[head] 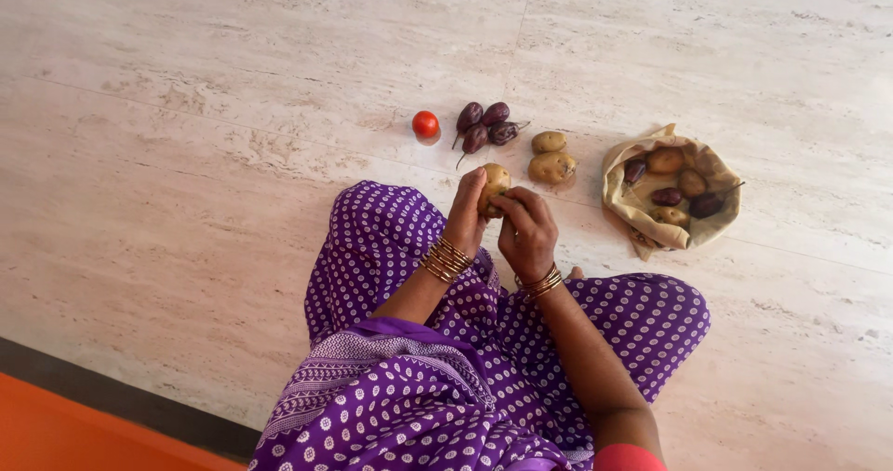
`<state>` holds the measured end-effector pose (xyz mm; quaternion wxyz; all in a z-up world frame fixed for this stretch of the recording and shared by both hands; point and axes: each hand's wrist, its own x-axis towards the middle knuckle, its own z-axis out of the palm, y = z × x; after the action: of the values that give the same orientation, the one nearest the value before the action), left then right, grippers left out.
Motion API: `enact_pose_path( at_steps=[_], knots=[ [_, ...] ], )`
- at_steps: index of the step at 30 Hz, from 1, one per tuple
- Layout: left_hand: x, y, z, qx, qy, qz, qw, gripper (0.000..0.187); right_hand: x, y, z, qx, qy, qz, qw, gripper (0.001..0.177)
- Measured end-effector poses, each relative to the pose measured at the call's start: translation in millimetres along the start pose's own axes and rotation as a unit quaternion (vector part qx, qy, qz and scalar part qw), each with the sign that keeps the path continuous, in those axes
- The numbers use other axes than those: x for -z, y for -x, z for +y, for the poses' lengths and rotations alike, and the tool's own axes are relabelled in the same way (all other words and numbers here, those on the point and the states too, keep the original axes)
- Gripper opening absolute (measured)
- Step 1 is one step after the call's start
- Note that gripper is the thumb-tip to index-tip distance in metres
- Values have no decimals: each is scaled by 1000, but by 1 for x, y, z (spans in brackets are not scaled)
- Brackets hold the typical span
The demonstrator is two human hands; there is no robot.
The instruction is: The person sits on the floor and peels small eggplants and potatoes by hand. She removes the stems from the eggplants and scrapes the skin off the potatoes, placing the peeled items on the floor.
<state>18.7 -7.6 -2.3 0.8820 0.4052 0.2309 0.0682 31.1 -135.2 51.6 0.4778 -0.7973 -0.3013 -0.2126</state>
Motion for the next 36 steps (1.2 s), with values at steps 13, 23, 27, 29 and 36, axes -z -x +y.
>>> enact_pose_path(
  at_steps=[13,23,27,29,36],
  knots=[
    [-15,-11,0,-11,39,-22,999,52,2,0,14,-48,-33,33,998,27],
    [-9,-3,0,10,-52,-27,998,56,2,-4,28,-96,-66,66,991,24],
    [-13,-1,-2,12,-30,-39,999,55,0,-6,28,-116,-118,52,985,26],
    [-14,-3,-1,17,3,-24,1000,52,-1,-4,25,-96,-91,44,990,27],
    [-10,2,4,37,-94,-16,995,45,-1,-5,33,-127,-110,25,986,25]
  ],
)
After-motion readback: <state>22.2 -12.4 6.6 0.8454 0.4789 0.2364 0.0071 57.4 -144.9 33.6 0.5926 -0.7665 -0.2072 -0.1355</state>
